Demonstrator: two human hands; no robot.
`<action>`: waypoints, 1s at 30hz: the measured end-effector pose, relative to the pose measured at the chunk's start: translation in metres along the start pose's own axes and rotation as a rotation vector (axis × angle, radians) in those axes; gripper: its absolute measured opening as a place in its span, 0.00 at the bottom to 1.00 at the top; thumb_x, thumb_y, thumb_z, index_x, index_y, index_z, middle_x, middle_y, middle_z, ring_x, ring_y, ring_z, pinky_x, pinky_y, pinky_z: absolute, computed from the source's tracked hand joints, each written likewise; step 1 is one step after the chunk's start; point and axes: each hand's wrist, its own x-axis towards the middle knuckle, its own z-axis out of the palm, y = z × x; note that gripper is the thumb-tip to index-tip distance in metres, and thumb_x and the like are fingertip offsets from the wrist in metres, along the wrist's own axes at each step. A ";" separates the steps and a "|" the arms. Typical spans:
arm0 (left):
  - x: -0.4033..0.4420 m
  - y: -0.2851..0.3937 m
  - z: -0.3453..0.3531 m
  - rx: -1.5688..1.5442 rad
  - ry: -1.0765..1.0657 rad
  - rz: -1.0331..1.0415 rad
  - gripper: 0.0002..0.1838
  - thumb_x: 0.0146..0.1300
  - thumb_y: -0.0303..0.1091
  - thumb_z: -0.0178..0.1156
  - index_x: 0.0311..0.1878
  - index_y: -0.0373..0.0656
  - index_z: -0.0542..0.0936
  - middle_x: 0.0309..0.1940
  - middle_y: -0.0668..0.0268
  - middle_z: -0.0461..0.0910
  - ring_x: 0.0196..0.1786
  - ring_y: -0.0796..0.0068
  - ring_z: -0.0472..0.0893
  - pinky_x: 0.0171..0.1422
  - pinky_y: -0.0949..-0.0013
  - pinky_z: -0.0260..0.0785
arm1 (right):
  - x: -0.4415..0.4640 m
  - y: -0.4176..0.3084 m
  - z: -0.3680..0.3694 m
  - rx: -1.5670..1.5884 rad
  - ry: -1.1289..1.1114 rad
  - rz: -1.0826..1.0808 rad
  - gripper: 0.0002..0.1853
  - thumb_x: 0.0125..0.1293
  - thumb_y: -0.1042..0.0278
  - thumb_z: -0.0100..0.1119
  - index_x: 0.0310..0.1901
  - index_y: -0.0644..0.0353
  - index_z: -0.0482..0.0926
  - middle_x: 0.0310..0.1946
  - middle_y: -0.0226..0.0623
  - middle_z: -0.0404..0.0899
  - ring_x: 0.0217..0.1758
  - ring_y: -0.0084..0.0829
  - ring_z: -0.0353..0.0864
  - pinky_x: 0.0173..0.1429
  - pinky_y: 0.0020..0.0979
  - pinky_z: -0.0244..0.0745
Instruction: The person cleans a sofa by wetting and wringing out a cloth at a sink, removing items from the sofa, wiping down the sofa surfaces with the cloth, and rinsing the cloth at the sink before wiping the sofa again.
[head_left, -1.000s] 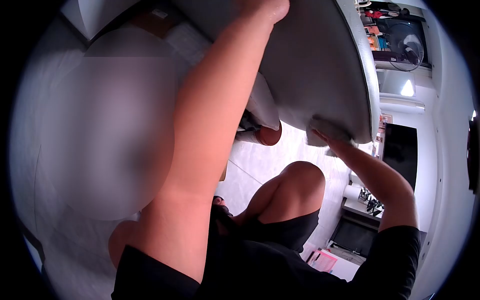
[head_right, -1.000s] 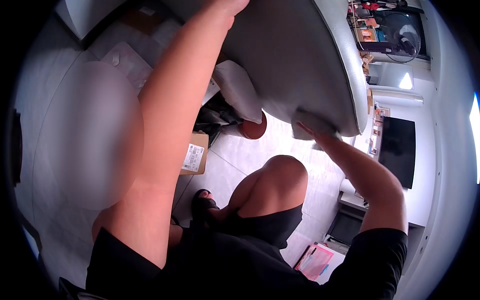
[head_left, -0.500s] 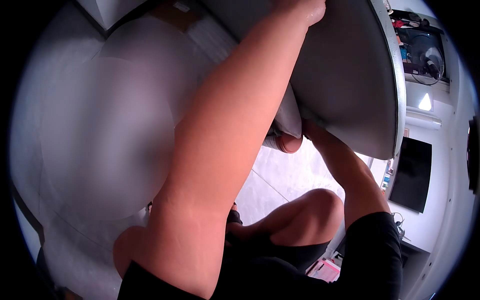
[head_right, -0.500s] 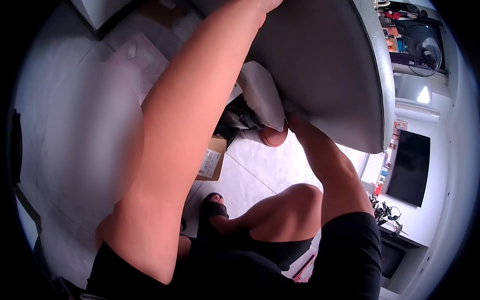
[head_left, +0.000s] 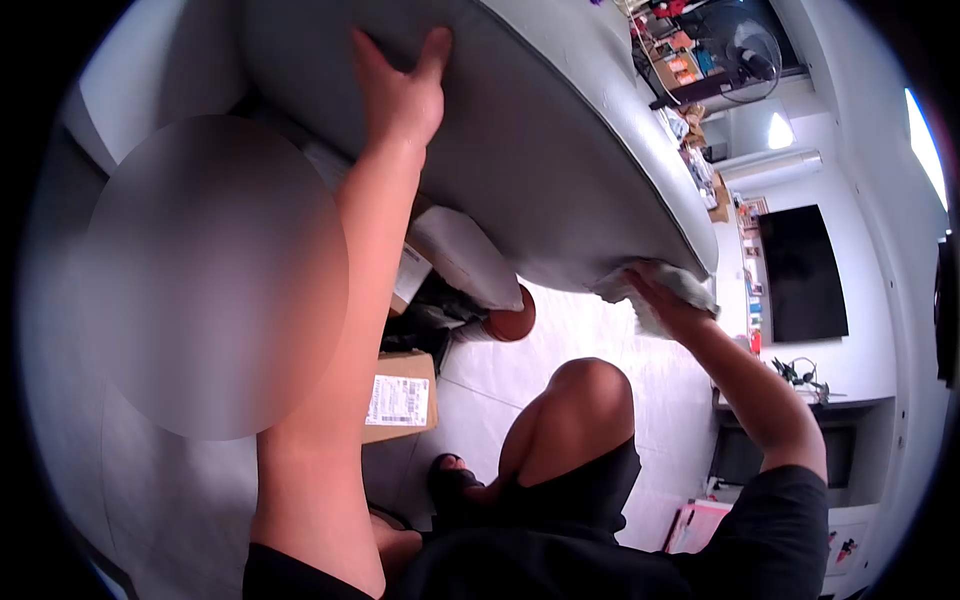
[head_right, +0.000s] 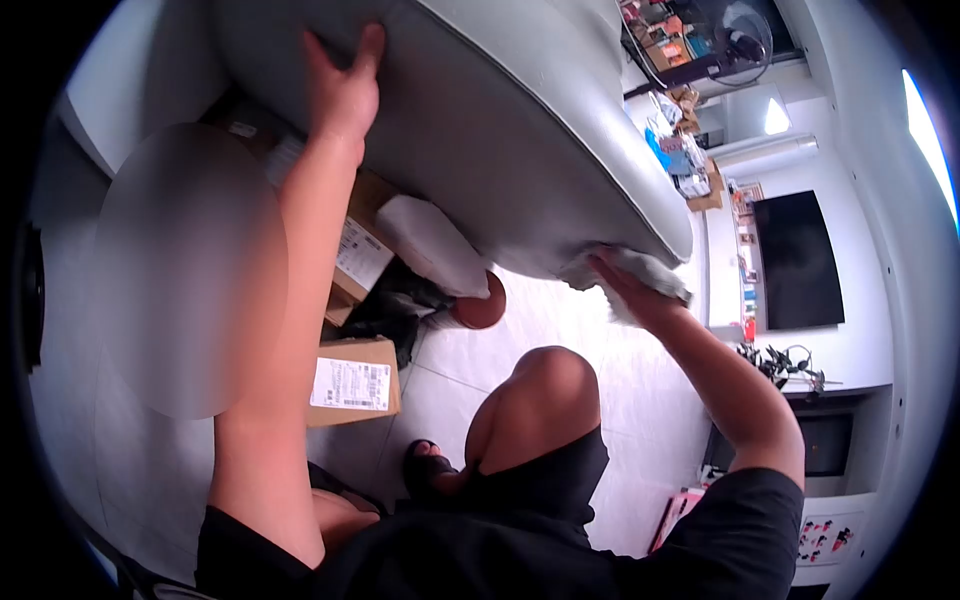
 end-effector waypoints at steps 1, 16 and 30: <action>0.004 -0.002 -0.005 0.002 -0.044 0.042 0.65 0.64 0.64 0.72 0.85 0.31 0.45 0.84 0.39 0.47 0.86 0.44 0.51 0.89 0.53 0.44 | -0.004 0.004 -0.012 -0.595 0.200 -0.163 0.39 0.68 0.54 0.67 0.79 0.39 0.65 0.81 0.40 0.60 0.82 0.48 0.63 0.84 0.47 0.61; 0.006 0.014 -0.018 -0.043 -0.116 -0.237 0.55 0.72 0.66 0.59 0.87 0.40 0.46 0.86 0.43 0.45 0.87 0.47 0.52 0.88 0.54 0.45 | 0.256 -0.171 -0.275 -0.154 0.827 -0.146 0.53 0.54 0.44 0.78 0.82 0.29 0.60 0.81 0.53 0.57 0.85 0.54 0.57 0.83 0.55 0.58; 0.009 0.024 -0.018 -0.188 0.200 -0.319 0.40 0.81 0.52 0.50 0.86 0.40 0.52 0.85 0.52 0.56 0.85 0.56 0.59 0.87 0.57 0.50 | 0.249 -0.152 -0.285 0.077 0.776 -0.148 0.53 0.54 0.51 0.77 0.82 0.36 0.62 0.82 0.52 0.57 0.87 0.51 0.53 0.84 0.54 0.55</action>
